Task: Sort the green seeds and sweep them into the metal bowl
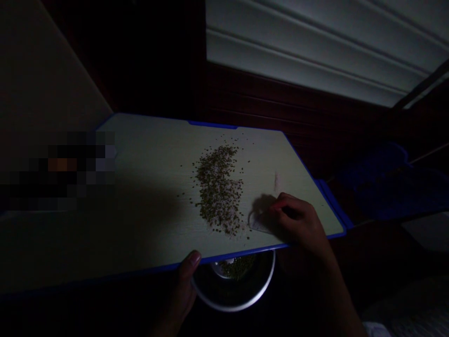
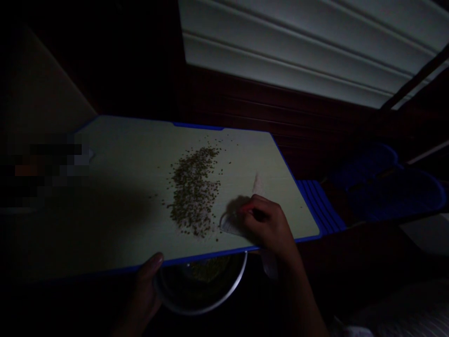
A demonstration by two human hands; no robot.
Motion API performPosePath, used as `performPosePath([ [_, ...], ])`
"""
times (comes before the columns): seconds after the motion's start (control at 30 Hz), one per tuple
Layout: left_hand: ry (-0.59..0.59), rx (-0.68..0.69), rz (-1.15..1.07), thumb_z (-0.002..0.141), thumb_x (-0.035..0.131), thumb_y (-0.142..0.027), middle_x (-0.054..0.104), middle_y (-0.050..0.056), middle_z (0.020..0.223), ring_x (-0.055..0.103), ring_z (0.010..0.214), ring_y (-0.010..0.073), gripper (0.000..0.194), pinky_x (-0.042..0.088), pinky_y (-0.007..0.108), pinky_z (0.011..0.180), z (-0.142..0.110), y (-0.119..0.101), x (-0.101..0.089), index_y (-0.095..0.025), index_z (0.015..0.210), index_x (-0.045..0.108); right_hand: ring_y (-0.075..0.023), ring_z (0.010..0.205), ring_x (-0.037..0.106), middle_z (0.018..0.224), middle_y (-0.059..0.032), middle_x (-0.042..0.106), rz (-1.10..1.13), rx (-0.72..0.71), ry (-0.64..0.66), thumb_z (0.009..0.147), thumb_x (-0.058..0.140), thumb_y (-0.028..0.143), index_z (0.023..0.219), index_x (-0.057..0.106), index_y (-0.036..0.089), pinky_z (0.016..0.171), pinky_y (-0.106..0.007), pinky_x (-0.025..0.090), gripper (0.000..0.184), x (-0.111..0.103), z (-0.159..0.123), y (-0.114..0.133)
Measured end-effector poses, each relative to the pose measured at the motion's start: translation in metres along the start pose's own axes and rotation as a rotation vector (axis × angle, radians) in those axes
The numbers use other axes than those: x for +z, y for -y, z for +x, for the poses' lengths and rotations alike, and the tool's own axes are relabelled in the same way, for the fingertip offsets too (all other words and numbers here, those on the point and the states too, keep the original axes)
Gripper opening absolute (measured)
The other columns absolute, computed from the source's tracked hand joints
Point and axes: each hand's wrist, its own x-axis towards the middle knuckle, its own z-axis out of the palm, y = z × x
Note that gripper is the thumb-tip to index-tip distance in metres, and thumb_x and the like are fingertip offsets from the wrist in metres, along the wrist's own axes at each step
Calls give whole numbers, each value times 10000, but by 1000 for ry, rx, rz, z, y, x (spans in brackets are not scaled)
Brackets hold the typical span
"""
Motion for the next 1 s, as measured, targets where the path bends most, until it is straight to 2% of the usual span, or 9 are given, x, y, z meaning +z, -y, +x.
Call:
performPosePath([
  [0.13,47,12,-2,410,946,-445,823,126,923,611,1254,452,380,484,520,1084,5,3,-5,-201,598,723,-135,709,555,749,9,610,5,-50,91,858,655,176,796,737,216,635,-286,378,110,0,0,2],
  [0.23,64,-7,-11,402,942,-438,822,122,874,621,1235,466,373,493,544,1069,4,4,-6,-199,609,742,-125,678,526,728,17,589,31,-62,152,872,687,223,778,733,218,605,-282,354,105,0,-1,3],
  [0.4,105,-24,10,418,936,-451,821,108,841,649,1194,469,353,497,553,1065,1,2,-3,-207,592,750,-127,682,519,737,14,590,50,-51,132,881,691,234,802,739,218,609,-282,352,94,0,-1,4],
  [0.6,7,43,-17,405,948,-462,820,77,816,635,1228,438,385,469,528,1097,-2,3,1,-216,650,781,-128,697,537,758,4,600,37,-62,160,901,689,252,820,750,202,618,-277,368,113,0,-1,5],
  [0.7,18,-8,-11,374,951,-469,818,87,813,651,1194,457,401,488,555,1070,-4,1,4,-210,613,759,-124,697,537,752,9,591,48,-85,193,903,694,250,795,741,206,614,-273,367,126,0,-1,5],
  [1.0,11,-9,-5,348,956,-463,785,76,676,655,1184,465,405,463,549,1099,-4,-1,5,-220,581,731,-125,687,520,721,15,563,83,-133,257,890,693,189,782,736,207,615,-276,370,118,0,-1,5],
])
